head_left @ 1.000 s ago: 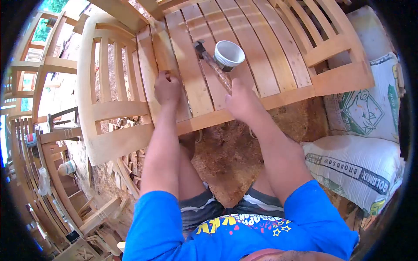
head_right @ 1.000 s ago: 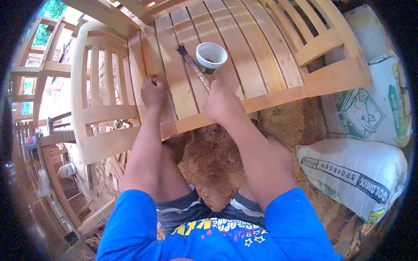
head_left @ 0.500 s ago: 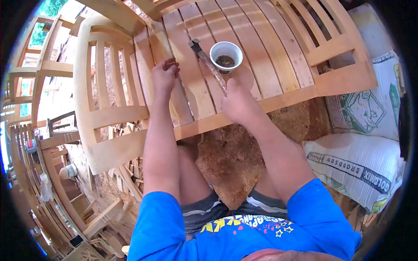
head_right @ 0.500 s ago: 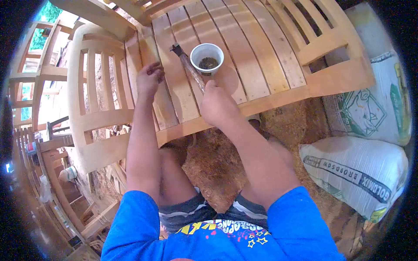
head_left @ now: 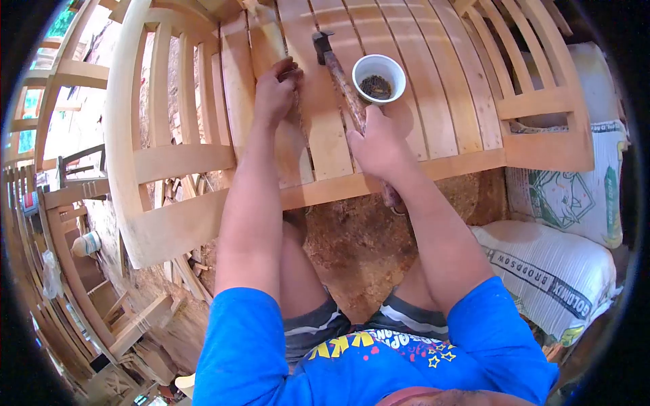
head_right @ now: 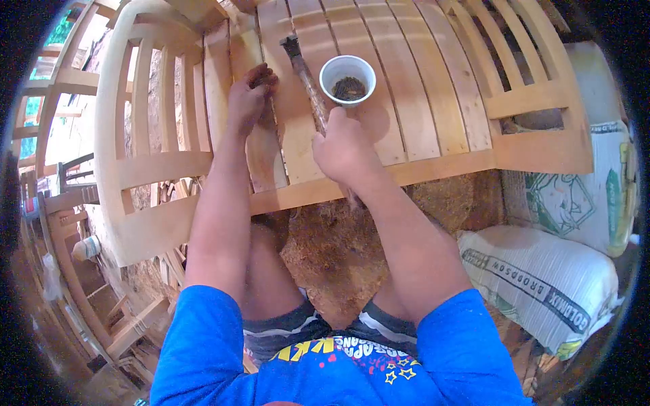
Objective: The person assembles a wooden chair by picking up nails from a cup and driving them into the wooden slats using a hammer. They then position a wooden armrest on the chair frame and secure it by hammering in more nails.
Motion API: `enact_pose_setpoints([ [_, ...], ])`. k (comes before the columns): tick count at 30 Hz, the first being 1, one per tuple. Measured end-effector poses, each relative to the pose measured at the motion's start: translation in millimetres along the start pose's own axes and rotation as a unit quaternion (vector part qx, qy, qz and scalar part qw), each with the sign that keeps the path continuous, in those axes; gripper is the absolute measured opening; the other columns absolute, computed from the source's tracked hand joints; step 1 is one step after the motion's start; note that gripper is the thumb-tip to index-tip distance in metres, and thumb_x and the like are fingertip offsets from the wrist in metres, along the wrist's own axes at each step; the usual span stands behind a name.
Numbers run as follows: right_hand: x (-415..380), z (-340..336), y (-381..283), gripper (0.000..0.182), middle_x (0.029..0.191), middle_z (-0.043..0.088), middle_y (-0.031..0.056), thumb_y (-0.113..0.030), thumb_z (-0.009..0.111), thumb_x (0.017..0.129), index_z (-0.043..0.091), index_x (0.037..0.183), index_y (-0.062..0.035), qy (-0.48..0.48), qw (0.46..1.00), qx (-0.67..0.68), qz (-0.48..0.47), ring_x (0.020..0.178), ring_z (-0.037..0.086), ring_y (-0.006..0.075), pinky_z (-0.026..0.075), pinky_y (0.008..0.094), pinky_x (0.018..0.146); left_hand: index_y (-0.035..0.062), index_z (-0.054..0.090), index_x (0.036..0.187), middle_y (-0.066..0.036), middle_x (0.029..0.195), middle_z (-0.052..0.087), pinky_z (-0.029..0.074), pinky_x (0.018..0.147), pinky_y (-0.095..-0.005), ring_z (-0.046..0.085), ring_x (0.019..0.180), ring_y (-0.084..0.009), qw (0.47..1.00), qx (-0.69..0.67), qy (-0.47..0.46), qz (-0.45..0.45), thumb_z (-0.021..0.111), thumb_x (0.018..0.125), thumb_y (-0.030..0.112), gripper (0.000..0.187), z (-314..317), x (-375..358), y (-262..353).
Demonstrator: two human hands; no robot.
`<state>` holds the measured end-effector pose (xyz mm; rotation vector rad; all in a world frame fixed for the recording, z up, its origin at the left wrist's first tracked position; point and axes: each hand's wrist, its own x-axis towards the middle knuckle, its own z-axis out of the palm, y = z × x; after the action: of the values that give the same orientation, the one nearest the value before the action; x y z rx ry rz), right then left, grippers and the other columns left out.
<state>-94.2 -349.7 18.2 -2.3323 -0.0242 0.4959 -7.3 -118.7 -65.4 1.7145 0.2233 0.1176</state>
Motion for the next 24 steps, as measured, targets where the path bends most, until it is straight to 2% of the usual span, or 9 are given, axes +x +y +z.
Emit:
enact_pose_setpoints([
  [3,7.8,5.0,8.8,0.055,0.087,0.068,0.0166,-0.026,0.067,0.096,0.047,0.133,0.0091,-0.044,0.993,0.105,0.012,0.081,0.071,0.0268,0.057,0.0426,0.076,-0.0037,0.071,0.123,-0.015,0.118,0.071,0.058,0.088,-0.0307,0.072,0.104,-0.0211,0.998,-0.019,0.008,-0.058,0.060,0.097,0.002,0.029,-2.1,10.0,-11.3],
  [6,-7.1,-1.1,-4.6,0.052,0.078,0.061,0.0067,-0.025,0.067,0.097,0.048,0.134,0.0065,-0.018,0.992,0.119,0.025,0.068,0.063,0.0155,0.055,0.0351,0.065,-0.0016,0.074,0.117,-0.012,0.115,0.072,0.058,0.084,-0.0307,0.072,0.100,-0.0202,0.979,0.141,0.083,0.124,0.060,0.096,0.002,0.026,3.9,12.8,-24.5],
  [9,-7.5,-3.3,-3.4,0.049,0.076,0.060,0.0057,-0.023,0.066,0.098,0.048,0.134,0.0044,0.003,0.984,0.180,-0.019,0.061,0.062,0.0154,0.053,0.0340,0.059,-0.0012,0.076,0.110,-0.011,0.111,0.073,0.058,0.079,-0.0307,0.072,0.093,-0.0187,0.975,0.192,0.087,0.066,0.061,0.096,0.001,0.022,3.9,9.3,-12.7],
  [12,-4.9,-7.0,-1.6,0.047,0.077,0.060,0.0055,-0.022,0.066,0.098,0.049,0.133,0.0044,0.001,0.982,0.186,-0.031,0.060,0.061,0.0140,0.052,0.0328,0.057,-0.0011,0.074,0.115,-0.011,0.109,0.073,0.058,0.074,-0.0301,0.070,0.087,-0.0174,0.997,0.073,0.029,-0.023,0.062,0.096,0.001,0.023,-4.9,19.1,-18.7],
  [15,-6.4,-2.7,0.3,0.044,0.077,0.060,0.0053,-0.022,0.066,0.098,0.051,0.129,0.0039,0.026,0.980,0.190,-0.053,0.062,0.062,0.0145,0.052,0.0335,0.058,-0.0006,0.070,0.123,-0.013,0.109,0.073,0.057,0.071,-0.0291,0.070,0.087,-0.0167,0.998,-0.042,0.038,-0.026,0.065,0.095,0.002,0.028,-4.9,18.6,-20.6],
  [18,-4.7,3.2,6.1,0.040,0.076,0.060,0.0055,-0.022,0.067,0.097,0.053,0.125,0.0037,0.018,0.991,0.132,-0.029,0.063,0.062,0.0144,0.053,0.0338,0.060,-0.0011,0.065,0.127,-0.015,0.108,0.073,0.057,0.067,-0.0296,0.071,0.083,-0.0163,0.995,-0.075,0.056,-0.041,0.065,0.096,0.002,0.031,-2.8,17.4,-13.1],
  [21,-7.3,0.8,0.9,0.040,0.077,0.062,0.0061,-0.022,0.067,0.097,0.054,0.125,0.0040,0.011,0.991,0.128,-0.038,0.065,0.063,0.0148,0.053,0.0339,0.062,-0.0017,0.061,0.127,-0.016,0.105,0.072,0.058,0.065,-0.0312,0.073,0.080,-0.0183,0.996,0.057,0.062,-0.021,0.064,0.098,0.002,0.029,2.7,6.9,13.6],
  [24,-9.4,-0.7,-2.1,0.037,0.092,0.069,0.0263,-0.024,0.069,0.092,0.058,0.106,0.0076,0.001,0.982,0.188,-0.014,0.090,0.070,0.0393,0.053,0.0484,0.082,-0.0015,0.057,0.129,-0.016,0.101,0.071,0.057,0.063,-0.0317,0.073,0.079,-0.0198,0.994,-0.008,0.105,-0.018,0.067,0.098,0.004,0.033,9.7,6.0,12.9],
])
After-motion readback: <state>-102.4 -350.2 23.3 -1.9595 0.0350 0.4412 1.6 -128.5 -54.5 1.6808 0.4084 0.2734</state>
